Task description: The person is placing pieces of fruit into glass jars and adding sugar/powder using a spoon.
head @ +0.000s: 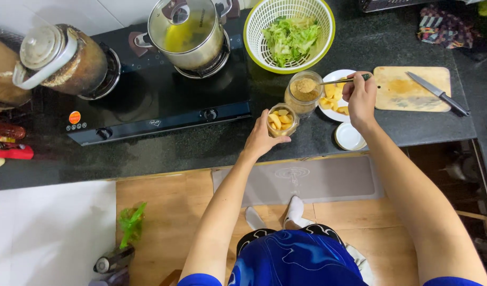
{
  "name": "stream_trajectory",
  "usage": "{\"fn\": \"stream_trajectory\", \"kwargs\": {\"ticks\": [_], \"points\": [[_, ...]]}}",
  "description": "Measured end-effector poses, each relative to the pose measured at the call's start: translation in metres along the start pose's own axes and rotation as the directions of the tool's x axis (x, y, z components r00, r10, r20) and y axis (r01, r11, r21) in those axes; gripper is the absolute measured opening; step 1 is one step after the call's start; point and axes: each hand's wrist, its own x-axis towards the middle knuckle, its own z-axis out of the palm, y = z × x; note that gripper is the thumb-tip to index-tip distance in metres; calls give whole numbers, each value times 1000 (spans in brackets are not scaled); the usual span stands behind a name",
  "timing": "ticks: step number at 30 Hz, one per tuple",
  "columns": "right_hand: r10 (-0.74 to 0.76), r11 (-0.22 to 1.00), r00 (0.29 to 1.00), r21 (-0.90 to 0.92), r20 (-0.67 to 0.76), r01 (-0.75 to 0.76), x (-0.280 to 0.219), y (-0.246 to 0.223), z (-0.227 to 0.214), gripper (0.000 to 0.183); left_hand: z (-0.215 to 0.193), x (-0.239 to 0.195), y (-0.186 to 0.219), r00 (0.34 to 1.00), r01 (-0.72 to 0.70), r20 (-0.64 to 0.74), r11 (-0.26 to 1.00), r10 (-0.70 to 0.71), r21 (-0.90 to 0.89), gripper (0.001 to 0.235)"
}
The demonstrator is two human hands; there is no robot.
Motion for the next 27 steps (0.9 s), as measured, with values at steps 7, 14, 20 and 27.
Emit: {"fn": "stream_trajectory", "kwargs": {"ticks": [7,14,20,27], "points": [[-14,999,999,-31,-32,13,-11,-14,4,19,4,4,-10,1000,-23,-10,1000,23,3,130],[-12,1000,1000,27,-6,12,-31,-35,20,17,1,4,-6,998,34,45,999,-35,21,129],[40,999,999,37,0,-40,-64,-26,35,17,4,5,-9,999,37,31,999,-37,19,130],[-41,964,998,-261,36,49,-101,5,49,22,0,1,-4,1000,28,12,999,-28,-20,124]]}}
